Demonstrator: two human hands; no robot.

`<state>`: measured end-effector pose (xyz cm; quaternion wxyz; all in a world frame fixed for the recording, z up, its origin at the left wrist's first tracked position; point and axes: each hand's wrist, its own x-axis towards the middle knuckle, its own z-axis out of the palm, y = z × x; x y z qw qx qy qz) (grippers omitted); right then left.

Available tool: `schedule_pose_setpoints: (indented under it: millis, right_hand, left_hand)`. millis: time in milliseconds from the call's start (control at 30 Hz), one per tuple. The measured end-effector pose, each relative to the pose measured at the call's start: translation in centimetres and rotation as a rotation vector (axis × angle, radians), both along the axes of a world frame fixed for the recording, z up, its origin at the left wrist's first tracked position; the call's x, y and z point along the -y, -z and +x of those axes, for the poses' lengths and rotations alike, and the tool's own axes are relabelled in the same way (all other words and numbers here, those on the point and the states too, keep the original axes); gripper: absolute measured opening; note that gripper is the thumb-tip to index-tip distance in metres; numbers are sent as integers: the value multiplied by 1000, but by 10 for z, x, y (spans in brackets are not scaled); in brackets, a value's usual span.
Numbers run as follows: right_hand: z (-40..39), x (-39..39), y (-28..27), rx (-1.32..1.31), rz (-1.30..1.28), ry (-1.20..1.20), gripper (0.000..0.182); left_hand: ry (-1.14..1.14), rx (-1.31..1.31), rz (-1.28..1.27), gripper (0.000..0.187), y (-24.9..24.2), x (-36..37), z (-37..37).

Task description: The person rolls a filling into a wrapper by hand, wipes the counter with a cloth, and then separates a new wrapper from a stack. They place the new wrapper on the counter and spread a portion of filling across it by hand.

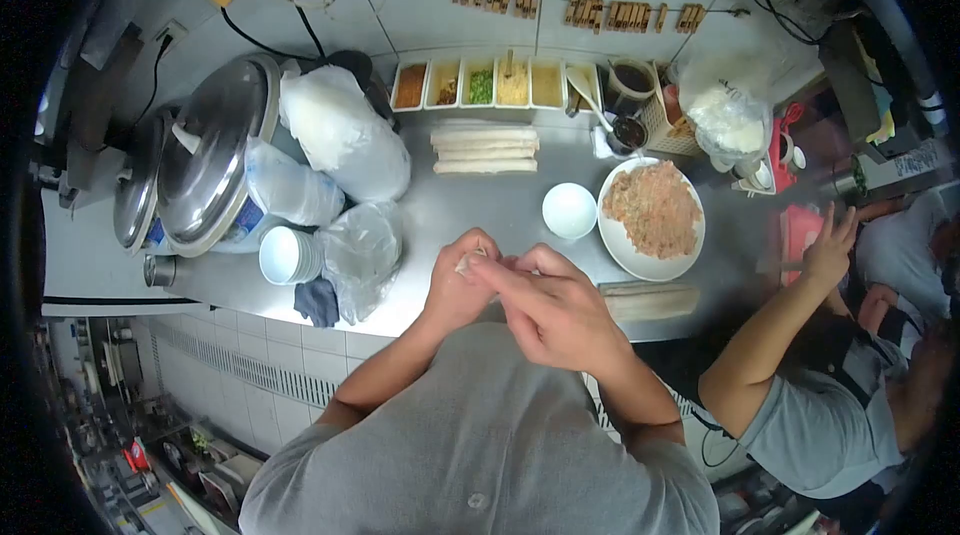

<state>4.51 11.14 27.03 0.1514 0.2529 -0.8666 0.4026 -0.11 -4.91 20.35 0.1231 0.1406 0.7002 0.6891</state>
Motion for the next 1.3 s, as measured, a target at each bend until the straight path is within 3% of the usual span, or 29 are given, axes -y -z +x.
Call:
schedule_pose_setpoints:
  millis: [33,267,600,700,800,867,900,967,1100,1167,1300]
  right_hand:
    - [-1,-2,1,14,-97,1,59]
    - [-4,18,10,-143,-78,209,44]
    - [-9,31,24,-157,-93,305,51]
    - [-12,31,23,-114,-184,321,36]
    - [-13,21,27,-13,-223,271,45]
    - [-13,17,25,330,-349,280,43]
    - [-15,14,28,332,-347,277,43]
    - [-19,8,34,608,-608,171,42]
    - [-21,-2,23,678,-504,120,38]
    - [-17,-2,12,209,-226,225,33]
    - [-3,-2,0,59,42,56,42]
  left_hand:
    - [2,-15,2,17,0,-1,-1]
    - [-192,-80,10,24,6,-11,1]
    - [-257,-321,-103,26,11,-16,-3]
    - [-258,-394,-135,26,20,-13,-2]
    - [-207,-408,-192,23,18,-6,-1]
    - [-170,-396,-234,22,18,-4,0]
    - [-168,-414,-189,21,18,-5,1]
    - [-171,-427,-144,20,21,-4,2]
    - [-120,-398,-100,20,16,-2,4]
    - [-113,-367,-104,19,7,2,4]
    - [-56,-307,-90,21,3,5,3]
